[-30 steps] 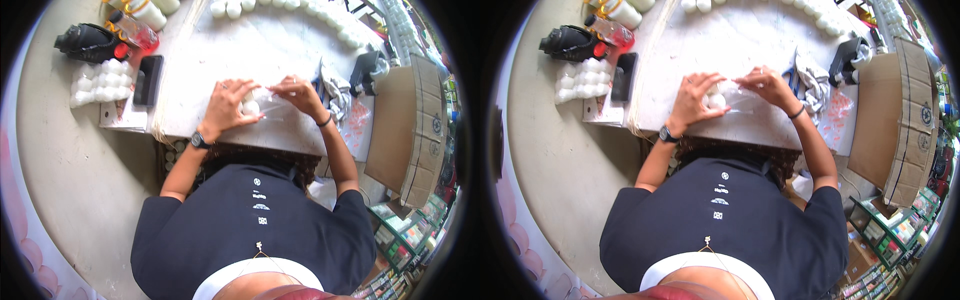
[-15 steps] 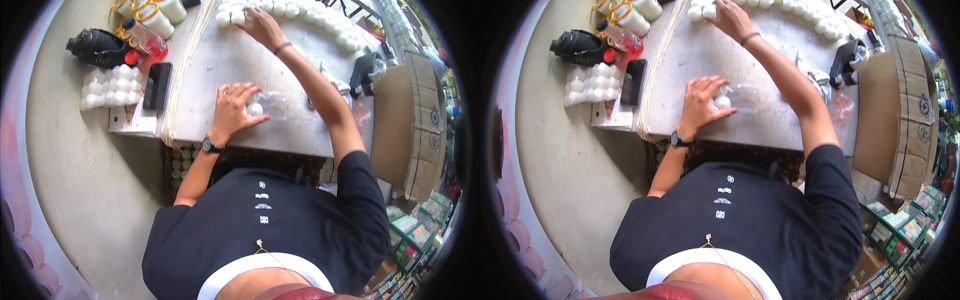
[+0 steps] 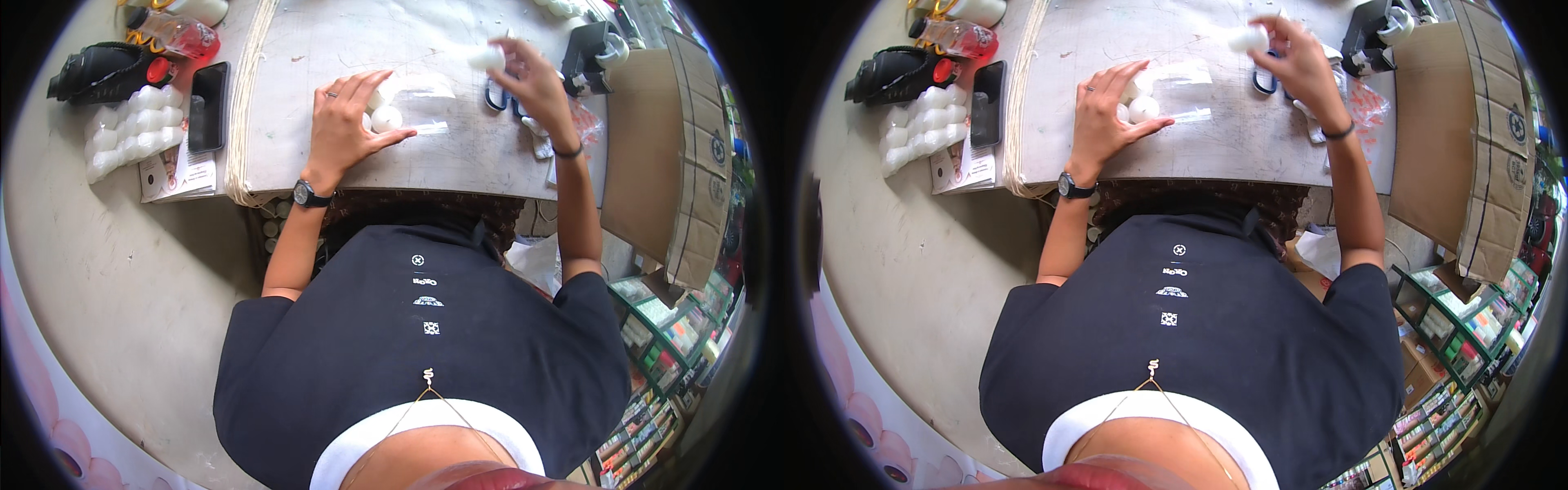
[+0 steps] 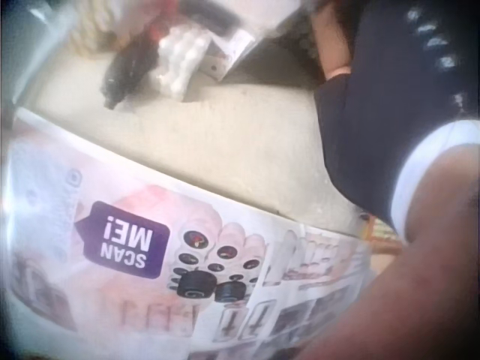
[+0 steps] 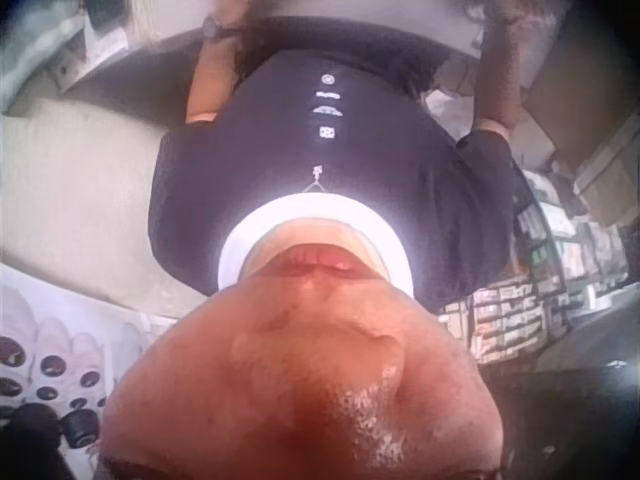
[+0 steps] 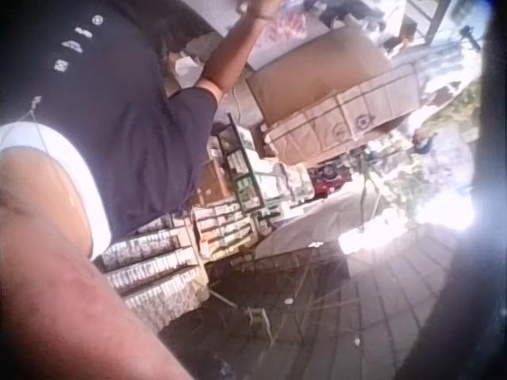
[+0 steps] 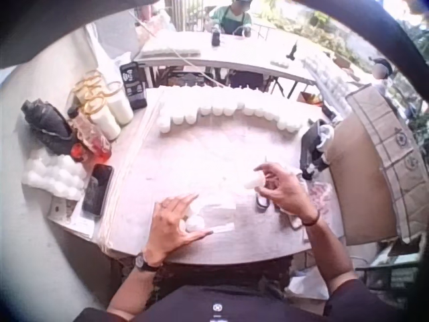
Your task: The person assembles small white spherical objects into a larger cluster by hand. They pick up individual spheres, press them together to form a unit, and place the finished cluster on the table. The process is repeated with multiple spheres.
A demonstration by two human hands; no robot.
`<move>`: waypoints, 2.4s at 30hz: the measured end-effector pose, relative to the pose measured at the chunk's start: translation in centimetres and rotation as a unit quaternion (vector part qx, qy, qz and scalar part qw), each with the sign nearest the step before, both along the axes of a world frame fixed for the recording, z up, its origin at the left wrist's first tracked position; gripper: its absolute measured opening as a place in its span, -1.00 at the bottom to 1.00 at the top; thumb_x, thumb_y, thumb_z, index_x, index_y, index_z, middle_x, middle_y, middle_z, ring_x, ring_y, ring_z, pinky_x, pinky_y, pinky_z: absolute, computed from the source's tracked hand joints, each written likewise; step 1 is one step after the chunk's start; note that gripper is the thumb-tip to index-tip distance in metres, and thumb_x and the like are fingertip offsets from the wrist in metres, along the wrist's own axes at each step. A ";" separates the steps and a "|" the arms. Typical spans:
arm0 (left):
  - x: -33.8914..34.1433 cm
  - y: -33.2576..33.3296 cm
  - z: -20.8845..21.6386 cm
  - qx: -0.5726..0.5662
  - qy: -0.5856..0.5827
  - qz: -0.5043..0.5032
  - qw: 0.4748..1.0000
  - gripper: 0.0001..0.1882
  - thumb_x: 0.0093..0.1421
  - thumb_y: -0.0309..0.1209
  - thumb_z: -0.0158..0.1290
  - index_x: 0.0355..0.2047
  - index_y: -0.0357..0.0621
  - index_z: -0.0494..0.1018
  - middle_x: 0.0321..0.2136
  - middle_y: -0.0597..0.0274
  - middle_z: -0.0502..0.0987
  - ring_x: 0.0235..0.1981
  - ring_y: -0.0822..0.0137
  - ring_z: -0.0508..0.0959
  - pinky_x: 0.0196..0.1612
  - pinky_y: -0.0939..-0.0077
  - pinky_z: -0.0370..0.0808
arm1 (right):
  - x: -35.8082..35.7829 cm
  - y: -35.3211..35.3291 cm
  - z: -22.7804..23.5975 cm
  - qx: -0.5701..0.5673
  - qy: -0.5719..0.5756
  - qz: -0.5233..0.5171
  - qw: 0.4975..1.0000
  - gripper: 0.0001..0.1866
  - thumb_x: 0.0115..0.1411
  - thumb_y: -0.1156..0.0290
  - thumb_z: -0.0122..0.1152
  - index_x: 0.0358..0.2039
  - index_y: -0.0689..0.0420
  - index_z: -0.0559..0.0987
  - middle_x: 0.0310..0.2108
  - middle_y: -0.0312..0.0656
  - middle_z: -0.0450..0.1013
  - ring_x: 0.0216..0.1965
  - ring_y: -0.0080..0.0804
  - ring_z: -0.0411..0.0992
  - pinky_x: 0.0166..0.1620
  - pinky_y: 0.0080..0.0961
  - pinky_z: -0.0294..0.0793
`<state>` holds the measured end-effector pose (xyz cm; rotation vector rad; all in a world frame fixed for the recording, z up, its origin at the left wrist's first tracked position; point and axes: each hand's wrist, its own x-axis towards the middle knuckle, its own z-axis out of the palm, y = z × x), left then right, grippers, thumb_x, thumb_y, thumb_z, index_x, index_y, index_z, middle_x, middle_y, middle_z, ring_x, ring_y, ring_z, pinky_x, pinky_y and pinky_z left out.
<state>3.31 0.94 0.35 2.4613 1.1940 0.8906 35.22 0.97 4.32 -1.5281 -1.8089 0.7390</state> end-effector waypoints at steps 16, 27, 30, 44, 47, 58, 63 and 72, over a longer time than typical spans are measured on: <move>0.1 0.2 0.5 0.006 -0.002 -0.015 1.000 -0.24 -0.16 0.13 0.42 0.03 0.08 0.54 0.02 0.29 0.56 0.02 0.23 0.52 0.10 0.24 0.32 | -4.8 -2.1 -3.9 0.002 0.197 0.091 0.976 -0.31 0.07 0.47 0.50 0.19 0.12 0.37 -0.04 -0.13 0.52 -0.02 -0.39 0.52 0.13 -0.43 0.56; 0.0 0.6 -0.4 0.017 -0.004 -0.014 1.000 -0.23 -0.12 0.29 0.31 0.00 0.11 0.54 -0.03 0.32 0.57 0.00 0.25 0.52 0.07 0.24 0.29 | -5.3 -0.6 -5.6 0.120 0.070 0.087 0.987 -0.26 -0.02 0.38 0.55 0.20 0.06 0.46 -0.09 -0.13 0.55 -0.14 -0.36 0.53 -0.08 -0.47 0.62; 0.0 0.7 -0.4 0.025 -0.003 -0.019 0.999 -0.23 -0.12 0.30 0.31 0.00 0.11 0.54 -0.03 0.33 0.57 0.00 0.25 0.52 0.07 0.25 0.29 | -6.5 0.2 -5.4 0.138 0.030 0.118 0.983 -0.34 -0.03 0.40 0.54 0.15 -0.01 0.56 -0.09 -0.16 0.56 -0.17 -0.35 0.53 -0.12 -0.43 0.61; 0.2 0.3 0.2 0.020 0.003 -0.008 1.000 -0.19 -0.14 0.25 0.35 0.05 0.07 0.53 0.00 0.29 0.57 -0.02 0.22 0.53 0.05 0.26 0.33 | -6.8 -0.3 -5.7 0.002 0.057 0.090 0.994 -0.79 0.16 0.53 0.34 -0.16 0.16 0.71 -0.27 -0.19 0.65 -0.29 -0.40 0.57 -0.17 -0.53 0.54; 0.0 0.4 -0.1 0.019 0.007 0.002 1.000 -0.19 -0.11 0.32 0.28 0.05 0.08 0.53 -0.03 0.29 0.58 -0.04 0.21 0.53 0.05 0.24 0.30 | -6.2 0.7 -4.2 0.042 0.022 0.134 0.990 -0.70 0.16 0.52 0.33 -0.06 0.10 0.68 -0.17 -0.16 0.63 -0.21 -0.31 0.58 -0.11 -0.46 0.56; 0.0 0.1 1.1 0.002 -0.011 0.009 1.000 -0.22 -0.10 0.24 0.31 0.06 0.06 0.53 -0.02 0.27 0.56 -0.07 0.20 0.51 0.02 0.26 0.31 | -9.6 19.6 -1.9 0.266 -0.177 -0.013 0.947 -0.49 0.23 0.30 0.35 0.16 0.17 0.50 -0.07 0.02 0.58 -0.14 -0.27 0.60 -0.06 -0.42 0.60; 0.2 0.0 1.5 -0.004 -0.009 0.014 1.000 -0.22 -0.11 0.22 0.33 0.05 0.06 0.53 0.00 0.24 0.56 -0.02 0.17 0.50 0.06 0.26 0.31 | -12.7 25.2 -4.4 0.247 -0.197 -0.123 0.941 -0.55 0.13 0.27 0.37 -0.06 0.30 0.53 -0.17 0.09 0.55 -0.16 -0.10 0.55 -0.09 -0.27 0.57; 0.0 0.1 0.2 0.007 -0.003 0.009 1.000 -0.20 -0.13 0.23 0.35 0.05 0.06 0.53 0.03 0.30 0.56 0.01 0.22 0.51 0.11 0.25 0.31 | -6.5 15.3 -1.7 -0.022 0.168 -0.084 0.982 -0.63 0.09 0.34 0.43 -0.19 0.30 0.54 -0.32 -0.19 0.53 -0.32 -0.51 0.47 -0.27 -0.50 0.51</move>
